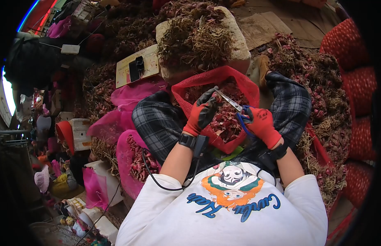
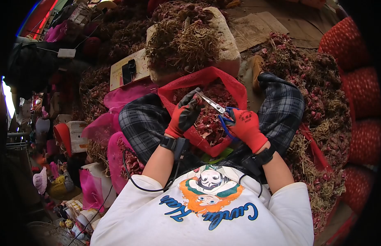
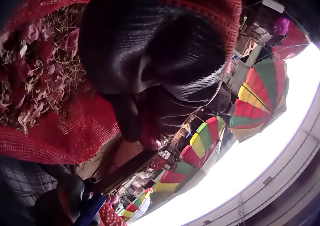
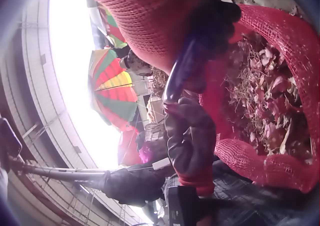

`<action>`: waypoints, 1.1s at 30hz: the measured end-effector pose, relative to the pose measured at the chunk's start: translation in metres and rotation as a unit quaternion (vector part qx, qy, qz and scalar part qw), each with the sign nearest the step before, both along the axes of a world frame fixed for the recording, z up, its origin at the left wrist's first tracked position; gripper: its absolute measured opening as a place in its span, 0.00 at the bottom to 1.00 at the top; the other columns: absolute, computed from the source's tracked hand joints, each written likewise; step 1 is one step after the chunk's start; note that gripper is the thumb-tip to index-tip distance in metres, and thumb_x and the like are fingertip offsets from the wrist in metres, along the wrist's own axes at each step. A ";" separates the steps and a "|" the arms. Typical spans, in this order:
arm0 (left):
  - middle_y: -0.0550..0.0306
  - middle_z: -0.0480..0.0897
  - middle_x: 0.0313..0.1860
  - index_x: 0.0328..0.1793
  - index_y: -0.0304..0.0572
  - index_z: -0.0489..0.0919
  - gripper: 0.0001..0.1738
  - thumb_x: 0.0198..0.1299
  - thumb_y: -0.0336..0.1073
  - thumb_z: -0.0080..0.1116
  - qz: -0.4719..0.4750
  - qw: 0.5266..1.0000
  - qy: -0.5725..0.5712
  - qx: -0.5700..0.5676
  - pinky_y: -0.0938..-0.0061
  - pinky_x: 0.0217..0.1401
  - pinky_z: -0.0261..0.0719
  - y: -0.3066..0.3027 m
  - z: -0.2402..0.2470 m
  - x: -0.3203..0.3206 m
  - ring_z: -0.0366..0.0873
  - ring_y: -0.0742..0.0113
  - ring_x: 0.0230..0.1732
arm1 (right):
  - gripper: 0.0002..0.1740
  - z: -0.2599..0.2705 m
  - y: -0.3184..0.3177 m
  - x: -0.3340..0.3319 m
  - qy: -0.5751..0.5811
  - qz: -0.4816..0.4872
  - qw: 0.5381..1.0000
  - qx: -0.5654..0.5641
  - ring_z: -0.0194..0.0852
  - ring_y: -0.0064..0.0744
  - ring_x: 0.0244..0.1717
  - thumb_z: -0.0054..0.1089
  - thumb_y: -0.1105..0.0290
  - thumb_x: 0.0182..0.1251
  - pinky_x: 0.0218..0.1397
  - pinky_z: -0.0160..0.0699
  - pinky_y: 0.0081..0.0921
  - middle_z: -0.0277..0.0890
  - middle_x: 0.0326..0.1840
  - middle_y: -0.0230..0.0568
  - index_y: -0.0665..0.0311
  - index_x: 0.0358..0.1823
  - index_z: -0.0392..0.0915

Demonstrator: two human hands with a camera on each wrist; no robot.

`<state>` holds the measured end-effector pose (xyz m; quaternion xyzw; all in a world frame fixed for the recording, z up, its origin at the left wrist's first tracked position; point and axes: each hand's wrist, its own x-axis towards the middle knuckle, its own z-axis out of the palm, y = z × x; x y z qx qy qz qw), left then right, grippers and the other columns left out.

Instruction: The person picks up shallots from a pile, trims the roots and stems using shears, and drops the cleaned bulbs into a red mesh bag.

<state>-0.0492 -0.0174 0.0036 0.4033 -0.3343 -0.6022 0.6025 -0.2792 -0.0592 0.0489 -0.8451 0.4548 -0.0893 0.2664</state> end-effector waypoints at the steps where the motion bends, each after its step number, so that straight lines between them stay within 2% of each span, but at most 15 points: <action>1: 0.66 0.71 0.59 0.66 0.43 0.67 0.20 0.69 0.31 0.46 -0.002 1.000 0.024 0.019 0.81 0.52 0.72 0.000 -0.001 0.000 0.71 0.79 0.52 | 0.16 0.000 -0.001 -0.001 -0.051 -0.005 0.997 0.050 0.78 0.45 0.31 0.66 0.59 0.54 0.36 0.73 0.30 0.79 0.29 0.45 0.61 0.39 0.79; 3: 0.67 0.72 0.58 0.67 0.43 0.66 0.20 0.69 0.30 0.46 -0.007 0.996 0.071 0.057 0.82 0.52 0.72 -0.001 0.002 0.001 0.71 0.80 0.52 | 0.16 0.000 -0.001 -0.003 -0.155 -0.017 0.977 0.148 0.78 0.46 0.31 0.67 0.58 0.53 0.36 0.74 0.32 0.79 0.28 0.45 0.61 0.37 0.79; 6: 0.66 0.73 0.57 0.68 0.42 0.65 0.22 0.68 0.29 0.47 0.004 0.999 0.037 0.031 0.83 0.54 0.72 -0.005 -0.005 0.005 0.71 0.80 0.52 | 0.23 0.003 -0.002 -0.002 -0.130 -0.009 0.986 0.107 0.78 0.47 0.34 0.65 0.47 0.52 0.38 0.75 0.36 0.78 0.28 0.44 0.59 0.39 0.77; 9: 0.63 0.73 0.58 0.68 0.40 0.65 0.23 0.66 0.27 0.49 0.009 0.996 0.082 0.017 0.82 0.56 0.71 -0.004 0.001 0.005 0.71 0.78 0.53 | 0.25 -0.006 0.003 -0.001 -0.101 -0.001 0.995 0.006 0.78 0.47 0.38 0.64 0.47 0.52 0.40 0.75 0.37 0.77 0.33 0.44 0.60 0.41 0.75; 12: 0.60 0.71 0.61 0.68 0.39 0.64 0.25 0.64 0.23 0.50 0.007 1.000 -0.022 -0.015 0.81 0.59 0.69 -0.004 0.006 0.004 0.70 0.76 0.57 | 0.27 -0.012 0.001 -0.003 -0.024 0.005 0.999 -0.046 0.77 0.47 0.40 0.63 0.47 0.51 0.42 0.75 0.38 0.76 0.39 0.44 0.61 0.44 0.73; 15: 0.59 0.68 0.65 0.70 0.38 0.62 0.30 0.60 0.20 0.51 0.012 1.000 -0.009 -0.020 0.79 0.62 0.68 -0.003 0.002 0.006 0.69 0.73 0.60 | 0.26 -0.009 0.000 -0.004 0.023 0.000 0.999 -0.045 0.77 0.47 0.40 0.63 0.48 0.50 0.41 0.75 0.38 0.76 0.39 0.43 0.60 0.43 0.72; 18: 0.57 0.67 0.67 0.71 0.37 0.61 0.32 0.58 0.18 0.51 0.037 0.998 -0.054 -0.010 0.78 0.63 0.67 -0.003 0.001 0.003 0.67 0.72 0.62 | 0.24 -0.019 0.002 -0.006 0.008 -0.005 0.999 -0.052 0.77 0.45 0.38 0.63 0.48 0.50 0.39 0.75 0.37 0.76 0.36 0.42 0.59 0.39 0.73; 24: 0.55 0.66 0.68 0.71 0.37 0.60 0.33 0.58 0.17 0.52 0.049 0.998 -0.034 -0.025 0.78 0.65 0.66 -0.001 0.002 0.001 0.68 0.70 0.62 | 0.20 -0.023 0.001 -0.008 -0.009 0.000 0.996 -0.086 0.78 0.45 0.31 0.65 0.50 0.50 0.34 0.74 0.36 0.77 0.29 0.41 0.57 0.34 0.75; 27: 0.57 0.69 0.64 0.70 0.37 0.61 0.30 0.61 0.22 0.51 0.055 0.996 -0.069 -0.030 0.77 0.62 0.69 -0.001 0.004 -0.001 0.70 0.72 0.59 | 0.21 -0.018 -0.003 -0.011 -0.051 -0.009 0.997 0.058 0.78 0.46 0.30 0.65 0.49 0.51 0.34 0.75 0.37 0.78 0.29 0.40 0.58 0.36 0.76; 30: 0.61 0.73 0.57 0.69 0.41 0.63 0.25 0.65 0.29 0.50 -0.023 0.989 0.149 -0.012 0.76 0.56 0.72 -0.003 0.000 0.003 0.72 0.74 0.53 | 0.22 -0.007 -0.004 -0.009 -0.073 -0.007 0.992 0.106 0.78 0.45 0.33 0.63 0.48 0.53 0.37 0.75 0.36 0.78 0.32 0.39 0.58 0.40 0.76; 33: 0.65 0.75 0.50 0.66 0.46 0.67 0.21 0.68 0.37 0.48 -0.030 0.958 0.267 0.099 0.77 0.51 0.73 -0.003 -0.003 0.007 0.73 0.75 0.47 | 0.25 -0.008 -0.002 -0.008 -0.069 -0.011 0.997 0.032 0.78 0.45 0.37 0.62 0.46 0.54 0.39 0.75 0.36 0.78 0.35 0.40 0.59 0.43 0.75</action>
